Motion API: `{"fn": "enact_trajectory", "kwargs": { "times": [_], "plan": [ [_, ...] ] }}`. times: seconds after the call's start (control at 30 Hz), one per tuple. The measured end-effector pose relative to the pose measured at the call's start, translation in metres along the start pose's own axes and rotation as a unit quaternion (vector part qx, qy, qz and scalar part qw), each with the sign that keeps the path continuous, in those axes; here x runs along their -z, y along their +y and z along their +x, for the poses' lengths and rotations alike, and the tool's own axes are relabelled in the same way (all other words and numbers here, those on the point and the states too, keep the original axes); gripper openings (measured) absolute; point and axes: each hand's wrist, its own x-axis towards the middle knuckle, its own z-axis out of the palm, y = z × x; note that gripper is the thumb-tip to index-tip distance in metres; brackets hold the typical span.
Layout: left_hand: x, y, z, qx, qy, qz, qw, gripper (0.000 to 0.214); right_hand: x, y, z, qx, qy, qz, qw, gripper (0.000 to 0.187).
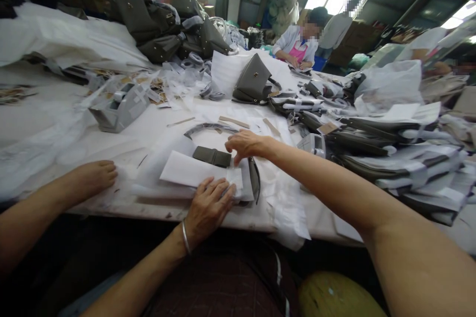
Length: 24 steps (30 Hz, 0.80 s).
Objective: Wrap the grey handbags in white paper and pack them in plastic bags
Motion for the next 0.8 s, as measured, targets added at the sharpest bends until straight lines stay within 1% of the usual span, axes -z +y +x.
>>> {"fn": "enact_trajectory", "kwargs": {
  "times": [0.07,0.1,0.17,0.2,0.27,0.33,0.37,0.4,0.43,0.5,0.57,0.6,0.63,0.7,0.77,0.8],
  "plan": [
    [-0.001,0.000,0.000,-0.003,-0.001,0.003,1.000,0.027,-0.005,0.006,-0.011,-0.048,0.025,0.035,0.998,0.033],
    [-0.001,0.000,-0.001,-0.005,0.000,0.005,1.000,0.027,-0.011,0.007,-0.015,-0.060,0.028,0.053,0.996,0.031],
    [0.000,-0.001,0.000,-0.006,-0.003,0.009,1.000,0.028,-0.023,0.005,-0.021,-0.065,0.032,0.064,0.995,0.028],
    [0.001,-0.001,0.000,-0.006,-0.006,0.010,1.000,0.028,-0.028,0.002,-0.023,-0.070,0.046,0.052,0.995,0.026],
    [0.002,-0.001,0.000,-0.006,-0.011,0.010,1.000,0.027,-0.035,-0.006,-0.030,-0.106,0.105,0.019,0.989,0.021],
    [0.001,0.000,0.000,-0.005,-0.012,0.009,1.000,0.028,-0.037,-0.020,-0.040,-0.145,0.190,0.024,0.971,0.018],
    [0.001,0.001,0.000,-0.002,-0.012,0.009,1.000,0.028,-0.038,-0.029,-0.047,-0.145,0.222,0.046,0.963,0.018],
    [-0.001,0.001,0.000,0.000,-0.010,0.009,1.000,0.028,-0.040,-0.039,-0.055,-0.126,0.242,0.074,0.959,0.021],
    [-0.001,0.002,-0.001,0.000,-0.008,0.011,1.000,0.027,-0.043,-0.050,-0.063,-0.095,0.249,0.101,0.959,0.024],
    [0.001,0.000,-0.001,-0.023,-0.012,0.017,1.000,0.025,-0.055,-0.071,-0.077,-0.035,0.241,0.126,0.962,0.030],
    [0.011,-0.008,-0.002,-0.062,-0.033,0.030,0.997,0.028,-0.073,-0.085,-0.087,-0.016,0.238,0.116,0.964,0.043],
    [0.020,-0.014,-0.002,-0.074,-0.046,0.041,0.995,0.031,-0.082,-0.089,-0.089,-0.018,0.245,0.103,0.964,0.051],
    [0.032,-0.023,-0.004,-0.073,-0.060,0.056,0.994,0.034,-0.092,-0.091,-0.091,-0.022,0.254,0.087,0.963,0.060],
    [0.060,-0.043,-0.008,-0.032,-0.073,0.099,0.992,0.041,-0.106,-0.093,-0.090,-0.026,0.272,0.055,0.960,0.069],
    [0.085,-0.064,-0.013,0.019,-0.072,0.141,0.987,0.047,-0.115,-0.092,-0.087,-0.027,0.288,0.034,0.957,0.066],
    [0.093,-0.073,-0.016,0.035,-0.070,0.153,0.985,0.050,-0.117,-0.090,-0.087,-0.024,0.294,0.030,0.955,0.063]
  ]
}}
